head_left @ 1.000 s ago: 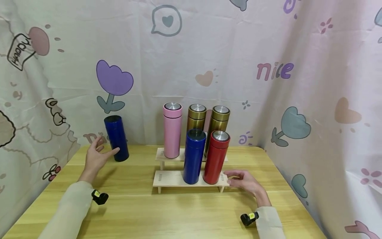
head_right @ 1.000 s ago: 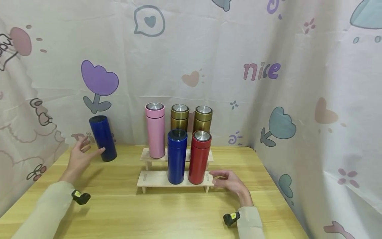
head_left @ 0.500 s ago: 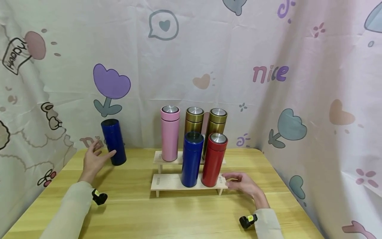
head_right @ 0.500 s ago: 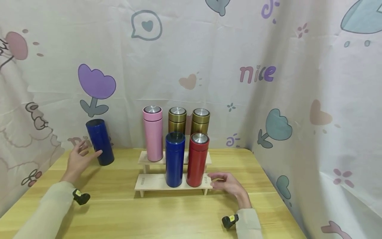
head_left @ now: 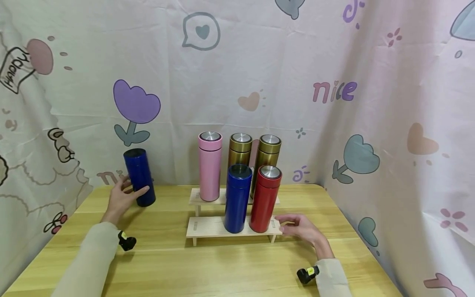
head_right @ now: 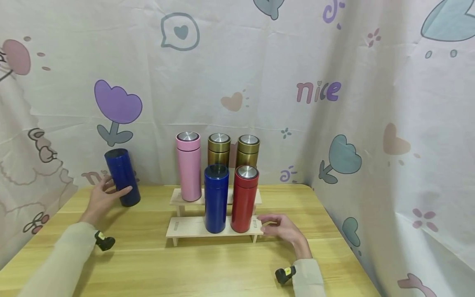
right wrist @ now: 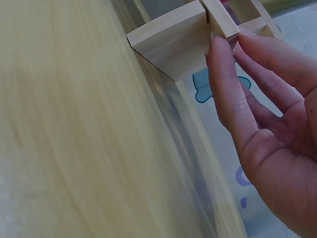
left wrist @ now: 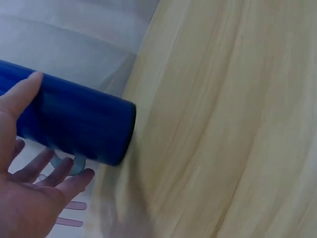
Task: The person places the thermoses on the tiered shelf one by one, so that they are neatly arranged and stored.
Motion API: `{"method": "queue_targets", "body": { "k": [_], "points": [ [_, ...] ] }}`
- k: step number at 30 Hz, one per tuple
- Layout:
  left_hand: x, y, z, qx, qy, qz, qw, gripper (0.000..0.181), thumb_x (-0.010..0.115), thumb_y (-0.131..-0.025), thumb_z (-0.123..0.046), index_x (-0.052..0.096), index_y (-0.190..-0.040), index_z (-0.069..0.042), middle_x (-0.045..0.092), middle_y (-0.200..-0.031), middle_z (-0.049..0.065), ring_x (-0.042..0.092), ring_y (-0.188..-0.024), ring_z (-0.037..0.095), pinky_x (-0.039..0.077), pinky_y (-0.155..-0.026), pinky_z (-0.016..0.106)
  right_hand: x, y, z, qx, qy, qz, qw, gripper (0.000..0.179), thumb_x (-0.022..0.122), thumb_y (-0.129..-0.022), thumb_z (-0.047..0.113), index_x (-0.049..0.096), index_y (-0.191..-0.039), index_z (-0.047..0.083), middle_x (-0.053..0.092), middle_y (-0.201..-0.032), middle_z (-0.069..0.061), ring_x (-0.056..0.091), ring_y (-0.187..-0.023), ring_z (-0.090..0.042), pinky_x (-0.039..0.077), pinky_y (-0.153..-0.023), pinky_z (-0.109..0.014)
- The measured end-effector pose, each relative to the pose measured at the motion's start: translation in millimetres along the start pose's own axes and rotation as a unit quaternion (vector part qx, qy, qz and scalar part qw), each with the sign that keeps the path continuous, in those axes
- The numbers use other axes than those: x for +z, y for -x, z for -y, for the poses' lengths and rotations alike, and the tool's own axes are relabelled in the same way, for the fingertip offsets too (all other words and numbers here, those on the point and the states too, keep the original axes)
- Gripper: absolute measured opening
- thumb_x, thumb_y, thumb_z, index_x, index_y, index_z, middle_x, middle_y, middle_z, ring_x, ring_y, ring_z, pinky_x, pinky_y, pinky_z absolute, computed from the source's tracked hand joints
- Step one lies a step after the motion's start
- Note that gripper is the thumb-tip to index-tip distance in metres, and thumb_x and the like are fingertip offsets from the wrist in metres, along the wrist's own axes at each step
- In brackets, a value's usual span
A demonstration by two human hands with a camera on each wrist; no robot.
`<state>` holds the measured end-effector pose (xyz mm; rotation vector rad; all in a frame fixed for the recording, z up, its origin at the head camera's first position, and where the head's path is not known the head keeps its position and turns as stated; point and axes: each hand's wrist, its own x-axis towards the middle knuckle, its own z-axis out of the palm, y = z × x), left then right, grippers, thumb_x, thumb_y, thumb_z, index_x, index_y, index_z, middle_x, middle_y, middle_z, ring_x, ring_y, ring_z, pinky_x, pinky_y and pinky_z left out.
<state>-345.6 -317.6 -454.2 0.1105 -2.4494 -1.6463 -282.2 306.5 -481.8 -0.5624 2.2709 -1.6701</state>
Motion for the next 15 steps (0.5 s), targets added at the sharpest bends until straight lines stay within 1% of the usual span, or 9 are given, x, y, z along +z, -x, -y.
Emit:
{"method": "queue_targets", "body": {
  "k": [2, 5, 10, 12, 15],
  "points": [
    [3.1, 0.0, 0.4, -0.003, 0.005, -0.006, 1.0000, 0.103, 0.072, -0.096, -0.042, 0.005, -0.166, -0.008, 0.022, -0.166, 0.034, 0.034, -0.147, 0.057, 0.035, -0.117, 0.069, 0.7, -0.6, 0.0, 0.001, -0.002, 0.002, 1.0000, 0.049, 0.070, -0.096, 0.009, 0.057, -0.140, -0.009, 0.065, -0.135, -0.023, 0.074, -0.098, -0.012, 0.064, -0.086, -0.031],
    [7.5, -1.5, 1.3, -0.001, -0.005, -0.019, 0.9998, 0.102, 0.072, -0.096, -0.043, 0.007, -0.166, -0.006, 0.024, -0.165, 0.034, 0.036, -0.146, 0.056, 0.036, -0.116, 0.068, 1.0, -1.2, -0.5, -0.004, -0.004, 0.008, 1.0000, 0.049, 0.070, -0.097, 0.009, 0.056, -0.140, -0.009, 0.065, -0.135, -0.025, 0.074, -0.098, -0.012, 0.064, -0.086, -0.032],
    [12.5, -4.0, 0.2, 0.023, -0.020, -0.040, 0.9987, 0.099, 0.072, -0.096, -0.043, 0.014, -0.165, -0.003, 0.030, -0.162, 0.036, 0.039, -0.144, 0.056, 0.039, -0.114, 0.068, 0.0, 0.0, -0.3, -0.007, -0.007, 0.009, 0.9999, 0.049, 0.070, -0.096, 0.009, 0.056, -0.140, -0.009, 0.066, -0.136, -0.022, 0.073, -0.097, -0.011, 0.064, -0.086, -0.031],
    [13.7, -3.5, -0.8, 0.029, -0.021, -0.045, 0.9984, 0.098, 0.073, -0.095, -0.042, 0.015, -0.164, -0.002, 0.031, -0.161, 0.036, 0.040, -0.143, 0.056, 0.040, -0.114, 0.068, -0.8, 0.4, -0.4, -0.006, -0.009, 0.009, 0.9999, 0.050, 0.070, -0.096, 0.009, 0.056, -0.140, -0.009, 0.067, -0.135, -0.020, 0.073, -0.097, -0.012, 0.064, -0.086, -0.031],
    [12.8, -1.2, -1.7, 0.027, -0.024, -0.045, 0.9983, 0.098, 0.073, -0.095, -0.042, 0.016, -0.164, 0.000, 0.031, -0.161, 0.036, 0.040, -0.143, 0.056, 0.040, -0.113, 0.068, -0.9, 0.5, -0.4, -0.010, -0.005, 0.010, 0.9999, 0.049, 0.069, -0.097, 0.008, 0.055, -0.140, -0.011, 0.067, -0.135, -0.019, 0.073, -0.097, -0.011, 0.064, -0.086, -0.031]
  ]
}}
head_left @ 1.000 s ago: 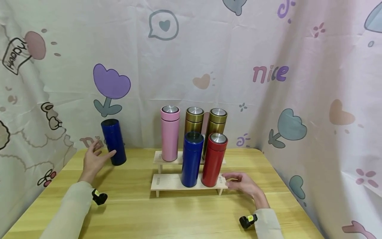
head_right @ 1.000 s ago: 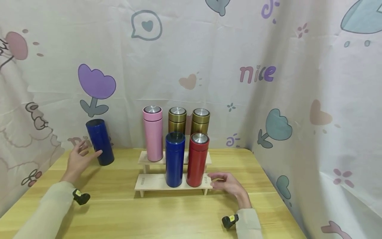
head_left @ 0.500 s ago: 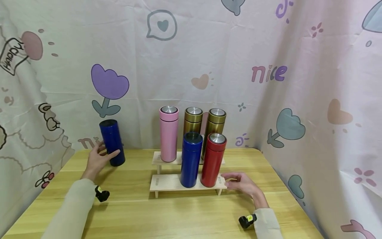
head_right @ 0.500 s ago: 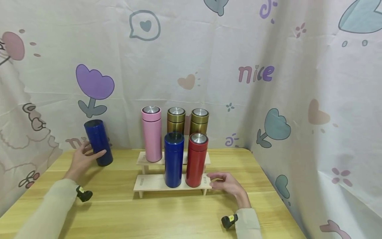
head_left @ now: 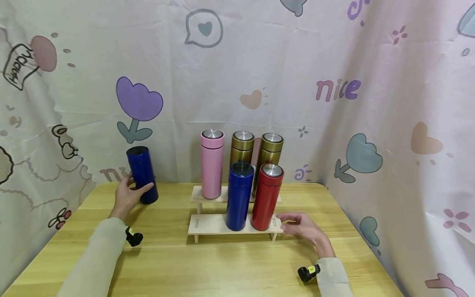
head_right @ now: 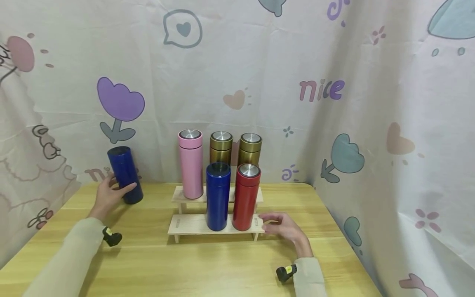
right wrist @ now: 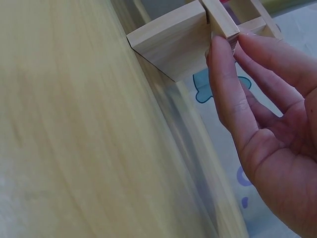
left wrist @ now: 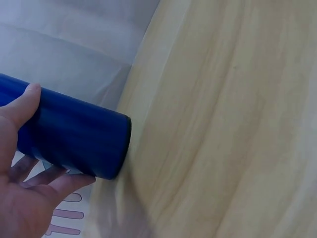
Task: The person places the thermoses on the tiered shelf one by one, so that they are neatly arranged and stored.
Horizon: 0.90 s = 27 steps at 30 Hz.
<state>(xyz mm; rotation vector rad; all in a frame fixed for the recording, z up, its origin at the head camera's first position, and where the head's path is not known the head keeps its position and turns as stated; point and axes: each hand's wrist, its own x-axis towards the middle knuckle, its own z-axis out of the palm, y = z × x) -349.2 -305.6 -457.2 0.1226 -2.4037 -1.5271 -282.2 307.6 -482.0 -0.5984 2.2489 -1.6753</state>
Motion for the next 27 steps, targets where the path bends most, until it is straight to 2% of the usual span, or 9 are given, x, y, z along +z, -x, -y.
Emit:
{"method": "queue_targets", "body": {
  "k": [9, 11, 16, 18, 27],
  "points": [
    [-2.6, 5.5, -6.5, -0.002, 0.005, 0.007, 1.0000, 0.102, 0.072, -0.093, -0.050, 0.015, -0.165, -0.004, 0.028, -0.164, 0.032, 0.041, -0.144, 0.054, 0.041, -0.113, 0.066, -0.1, 0.6, 3.4, -0.005, 0.009, 0.001, 0.9999, 0.048, 0.067, -0.098, 0.007, 0.054, -0.140, -0.012, 0.059, -0.137, -0.036, 0.071, -0.099, -0.008, 0.062, -0.087, -0.026],
    [-3.7, 8.2, -9.7, -0.002, 0.006, 0.010, 0.9999, 0.103, 0.072, -0.093, -0.051, 0.015, -0.165, -0.004, 0.029, -0.164, 0.032, 0.043, -0.143, 0.054, 0.042, -0.112, 0.065, -0.2, 0.4, 3.4, -0.005, 0.007, 0.002, 1.0000, 0.048, 0.067, -0.098, 0.007, 0.054, -0.140, -0.012, 0.060, -0.137, -0.033, 0.071, -0.099, -0.008, 0.062, -0.087, -0.026],
    [-6.6, 15.5, -19.4, 0.004, 0.004, 0.024, 0.9997, 0.104, 0.073, -0.093, -0.049, 0.013, -0.165, -0.005, 0.028, -0.164, 0.033, 0.045, -0.140, 0.056, 0.042, -0.112, 0.066, -1.6, -0.4, 2.1, 0.000, -0.001, -0.001, 1.0000, 0.049, 0.068, -0.097, 0.007, 0.055, -0.140, -0.012, 0.068, -0.134, -0.017, 0.072, -0.099, -0.009, 0.063, -0.087, -0.028],
    [-7.8, 17.9, -22.3, 0.005, 0.003, 0.031, 0.9995, 0.105, 0.073, -0.093, -0.049, 0.011, -0.166, -0.005, 0.028, -0.164, 0.033, 0.045, -0.140, 0.057, 0.042, -0.111, 0.067, -1.8, -0.7, 2.0, 0.004, -0.001, -0.004, 1.0000, 0.049, 0.069, -0.097, 0.007, 0.055, -0.140, -0.011, 0.068, -0.134, -0.015, 0.072, -0.099, -0.010, 0.063, -0.087, -0.029],
    [-8.9, 25.1, -27.7, 0.021, -0.002, 0.041, 0.9989, 0.100, 0.075, -0.094, -0.044, 0.018, -0.164, -0.002, 0.035, -0.160, 0.034, 0.049, -0.136, 0.057, 0.045, -0.110, 0.064, 0.4, -1.0, 1.9, 0.014, 0.009, -0.010, 0.9998, 0.049, 0.070, -0.097, 0.011, 0.057, -0.141, -0.007, 0.056, -0.142, -0.033, 0.072, -0.100, -0.010, 0.063, -0.088, -0.029]
  ]
}}
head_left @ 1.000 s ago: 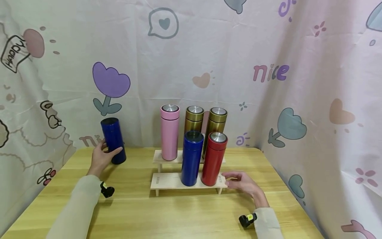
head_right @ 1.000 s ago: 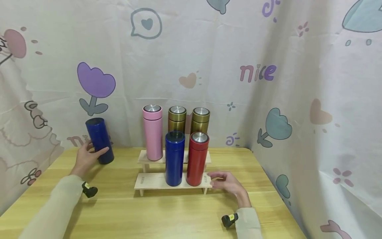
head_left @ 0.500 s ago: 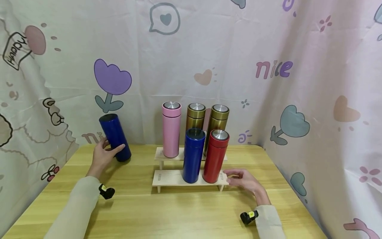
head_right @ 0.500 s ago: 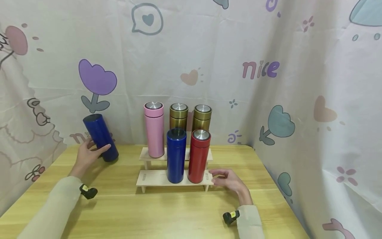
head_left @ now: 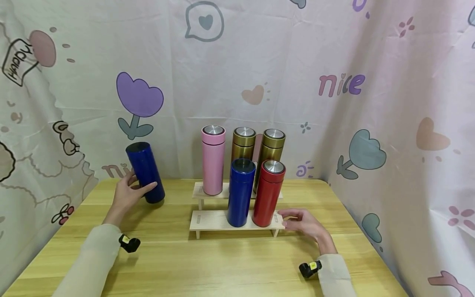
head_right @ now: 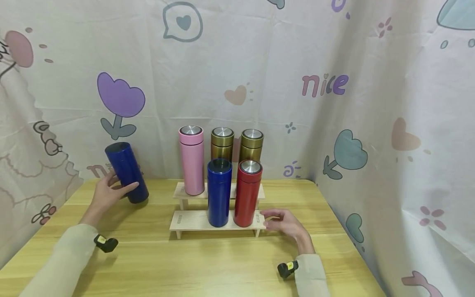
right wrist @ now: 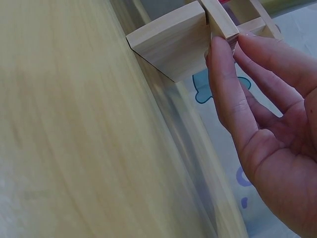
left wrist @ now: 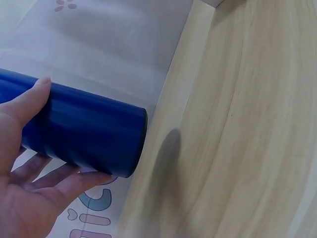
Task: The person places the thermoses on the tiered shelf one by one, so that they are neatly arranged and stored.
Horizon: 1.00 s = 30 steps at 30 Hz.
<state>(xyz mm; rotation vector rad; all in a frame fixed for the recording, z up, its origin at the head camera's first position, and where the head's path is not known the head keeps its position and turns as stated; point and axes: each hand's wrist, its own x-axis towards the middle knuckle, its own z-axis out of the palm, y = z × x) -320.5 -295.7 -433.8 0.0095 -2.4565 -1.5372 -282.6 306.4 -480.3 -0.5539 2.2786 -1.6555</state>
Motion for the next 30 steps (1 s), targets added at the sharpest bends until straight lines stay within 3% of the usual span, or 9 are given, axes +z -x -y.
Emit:
{"method": "queue_targets", "body": {
  "k": [2, 4, 6, 9, 15, 21, 30],
  "points": [
    [-0.1, 1.5, 0.1, 0.001, 0.000, 0.002, 1.0000, 0.099, 0.075, -0.094, -0.043, 0.018, -0.164, -0.001, 0.035, -0.160, 0.035, 0.050, -0.136, 0.057, 0.045, -0.109, 0.063, 0.2, -0.1, 0.2, 0.000, 0.002, 0.000, 1.0000, 0.049, 0.070, -0.097, 0.011, 0.057, -0.141, -0.007, 0.056, -0.142, -0.034, 0.071, -0.099, -0.010, 0.063, -0.088, -0.028],
    [-0.7, 3.7, 0.5, 0.003, 0.001, 0.003, 1.0000, 0.098, 0.075, -0.094, -0.043, 0.020, -0.163, -0.001, 0.036, -0.159, 0.035, 0.050, -0.135, 0.057, 0.057, -0.102, 0.048, 0.5, -0.3, 0.7, 0.002, 0.003, 0.000, 1.0000, 0.049, 0.070, -0.097, 0.011, 0.057, -0.141, -0.006, 0.057, -0.142, -0.033, 0.071, -0.099, -0.010, 0.063, -0.088, -0.028],
    [-1.8, 6.6, 0.7, 0.005, 0.003, 0.005, 1.0000, 0.097, 0.075, -0.094, -0.042, 0.021, -0.163, -0.001, 0.037, -0.159, 0.036, 0.051, -0.134, 0.058, 0.062, -0.089, 0.029, 0.6, -0.6, 1.3, 0.003, 0.003, 0.000, 1.0000, 0.049, 0.070, -0.097, 0.012, 0.057, -0.141, -0.006, 0.057, -0.141, -0.032, 0.071, -0.099, -0.010, 0.063, -0.088, -0.028],
    [-3.5, 11.8, -0.2, 0.008, 0.008, 0.011, 0.9999, 0.096, 0.075, -0.094, -0.039, 0.021, -0.163, 0.000, 0.037, -0.158, 0.037, 0.051, -0.133, 0.059, 0.049, -0.073, 0.005, 1.1, -0.5, 2.3, 0.003, 0.000, 0.002, 1.0000, 0.049, 0.070, -0.097, 0.011, 0.057, -0.141, -0.006, 0.057, -0.141, -0.032, 0.072, -0.099, -0.010, 0.063, -0.088, -0.028],
    [-5.5, 19.8, -5.2, 0.005, 0.009, 0.026, 0.9996, 0.097, 0.075, -0.095, -0.039, 0.018, -0.164, -0.003, 0.036, -0.159, 0.036, 0.051, -0.133, 0.058, 0.055, -0.075, 0.011, 1.4, -0.4, 2.8, 0.001, -0.005, 0.004, 1.0000, 0.049, 0.070, -0.097, 0.011, 0.057, -0.141, -0.006, 0.057, -0.142, -0.032, 0.072, -0.099, -0.011, 0.063, -0.088, -0.029],
    [-4.1, 27.7, -12.7, 0.017, 0.004, 0.047, 0.9988, 0.091, 0.073, -0.096, -0.037, 0.022, -0.163, -0.003, 0.039, -0.157, 0.035, 0.053, -0.133, 0.056, 0.063, -0.085, 0.026, -0.4, -0.1, 2.0, 0.003, 0.000, 0.003, 1.0000, 0.049, 0.070, -0.097, 0.012, 0.057, -0.141, -0.006, 0.059, -0.140, -0.030, 0.071, -0.100, -0.011, 0.063, -0.088, -0.029],
    [2.9, 39.4, -30.6, 0.026, 0.016, 0.082, 0.9962, 0.089, 0.072, -0.097, -0.038, 0.023, -0.163, -0.006, 0.041, -0.158, 0.031, 0.053, -0.135, 0.054, 0.061, -0.096, 0.047, -0.6, 0.0, 1.5, 0.002, -0.003, 0.005, 1.0000, 0.049, 0.070, -0.098, 0.011, 0.057, -0.141, -0.006, 0.057, -0.141, -0.032, 0.071, -0.100, -0.011, 0.063, -0.088, -0.029]
  ]
}}
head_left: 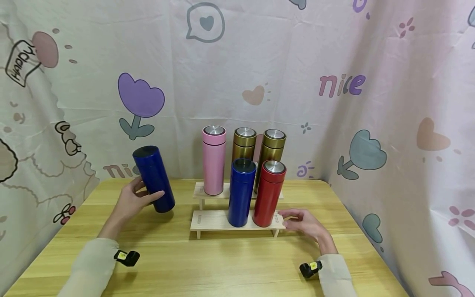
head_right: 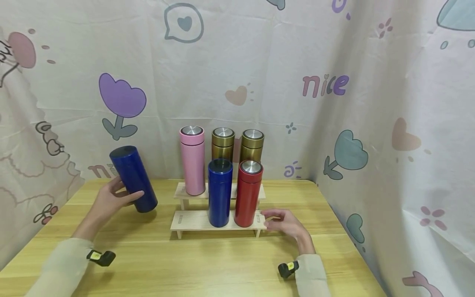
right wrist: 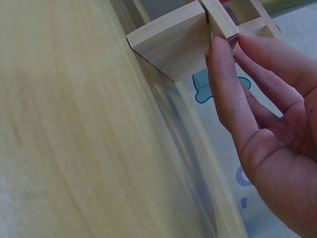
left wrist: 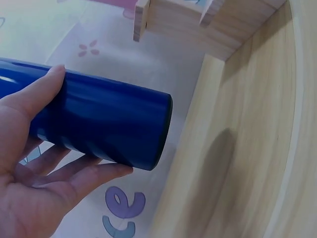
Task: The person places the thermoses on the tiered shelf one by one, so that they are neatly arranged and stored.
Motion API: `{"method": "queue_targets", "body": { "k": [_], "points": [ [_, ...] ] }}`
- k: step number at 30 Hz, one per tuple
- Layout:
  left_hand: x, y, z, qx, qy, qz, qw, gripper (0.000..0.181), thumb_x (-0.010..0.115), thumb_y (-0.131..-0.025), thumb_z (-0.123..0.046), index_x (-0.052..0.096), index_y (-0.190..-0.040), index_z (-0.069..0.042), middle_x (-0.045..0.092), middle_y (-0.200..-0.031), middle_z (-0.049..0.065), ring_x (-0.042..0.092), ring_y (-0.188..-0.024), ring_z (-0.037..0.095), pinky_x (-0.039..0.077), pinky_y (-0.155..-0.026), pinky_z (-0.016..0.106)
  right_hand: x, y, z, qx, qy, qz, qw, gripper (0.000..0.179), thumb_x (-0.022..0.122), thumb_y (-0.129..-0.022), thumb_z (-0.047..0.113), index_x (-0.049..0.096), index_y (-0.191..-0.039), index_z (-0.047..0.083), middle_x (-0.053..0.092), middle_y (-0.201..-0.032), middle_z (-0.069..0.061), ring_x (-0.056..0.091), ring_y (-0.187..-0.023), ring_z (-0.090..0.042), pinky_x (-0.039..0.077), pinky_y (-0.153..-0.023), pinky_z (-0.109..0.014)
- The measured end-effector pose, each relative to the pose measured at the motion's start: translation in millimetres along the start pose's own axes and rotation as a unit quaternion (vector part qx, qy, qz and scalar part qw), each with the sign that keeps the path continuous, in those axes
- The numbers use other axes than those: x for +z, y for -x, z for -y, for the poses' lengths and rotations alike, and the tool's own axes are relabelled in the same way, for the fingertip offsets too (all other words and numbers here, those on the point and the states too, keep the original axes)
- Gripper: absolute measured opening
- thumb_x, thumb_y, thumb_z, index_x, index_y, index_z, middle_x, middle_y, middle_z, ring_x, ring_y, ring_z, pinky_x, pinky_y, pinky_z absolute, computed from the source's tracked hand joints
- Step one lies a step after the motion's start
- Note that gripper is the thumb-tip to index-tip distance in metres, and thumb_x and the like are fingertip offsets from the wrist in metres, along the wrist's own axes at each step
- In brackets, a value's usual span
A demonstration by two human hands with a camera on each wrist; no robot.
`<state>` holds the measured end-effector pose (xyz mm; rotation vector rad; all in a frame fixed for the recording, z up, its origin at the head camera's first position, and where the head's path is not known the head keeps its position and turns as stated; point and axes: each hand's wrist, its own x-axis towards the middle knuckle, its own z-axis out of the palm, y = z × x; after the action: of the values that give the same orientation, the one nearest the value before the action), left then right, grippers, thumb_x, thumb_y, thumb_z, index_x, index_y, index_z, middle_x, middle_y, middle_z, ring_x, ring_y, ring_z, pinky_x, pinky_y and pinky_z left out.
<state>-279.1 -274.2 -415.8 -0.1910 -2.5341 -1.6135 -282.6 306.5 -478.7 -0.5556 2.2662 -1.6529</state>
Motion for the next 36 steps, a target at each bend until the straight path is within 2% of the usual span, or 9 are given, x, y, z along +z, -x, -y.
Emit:
{"method": "queue_targets", "body": {
  "k": [10, 23, 28, 36],
  "points": [
    [7.6, 7.9, -11.8, 0.021, 0.004, 0.018, 0.9996, 0.090, 0.073, -0.097, -0.037, 0.022, -0.164, -0.009, 0.042, -0.158, 0.029, 0.056, -0.133, 0.053, 0.059, -0.098, 0.052, 0.4, 1.0, 0.9, 0.004, 0.006, -0.004, 1.0000, 0.049, 0.070, -0.097, 0.012, 0.057, -0.141, -0.006, 0.059, -0.141, -0.030, 0.071, -0.101, -0.010, 0.063, -0.088, -0.028],
    [21.3, 15.1, -24.1, 0.026, -0.006, 0.027, 0.9993, 0.088, 0.076, -0.094, -0.038, 0.029, -0.162, -0.008, 0.048, -0.154, 0.028, 0.059, -0.130, 0.050, 0.058, -0.099, 0.055, 0.1, 1.1, 0.8, 0.000, 0.009, -0.003, 1.0000, 0.048, 0.069, -0.098, 0.012, 0.057, -0.141, -0.007, 0.058, -0.140, -0.033, 0.072, -0.101, -0.010, 0.063, -0.088, -0.028],
    [28.3, 16.4, -30.9, 0.042, -0.005, 0.033, 0.9986, 0.084, 0.077, -0.094, -0.035, 0.033, -0.160, -0.008, 0.051, -0.152, 0.026, 0.059, -0.130, 0.047, 0.057, -0.101, 0.055, -0.6, 0.7, 0.5, 0.001, 0.009, -0.006, 0.9999, 0.048, 0.069, -0.097, 0.011, 0.057, -0.140, -0.006, 0.058, -0.139, -0.032, 0.072, -0.100, -0.010, 0.063, -0.088, -0.028],
    [39.7, 19.0, -43.5, 0.064, -0.009, 0.035, 0.9973, 0.085, 0.080, -0.092, -0.031, 0.034, -0.160, -0.009, 0.053, -0.150, 0.025, 0.059, -0.130, 0.045, 0.055, -0.103, 0.059, -1.6, 0.1, -1.9, -0.016, -0.001, 0.001, 0.9999, 0.049, 0.068, -0.097, 0.007, 0.055, -0.139, -0.013, 0.053, -0.140, -0.040, 0.071, -0.100, -0.007, 0.063, -0.088, -0.027]
  ]
}}
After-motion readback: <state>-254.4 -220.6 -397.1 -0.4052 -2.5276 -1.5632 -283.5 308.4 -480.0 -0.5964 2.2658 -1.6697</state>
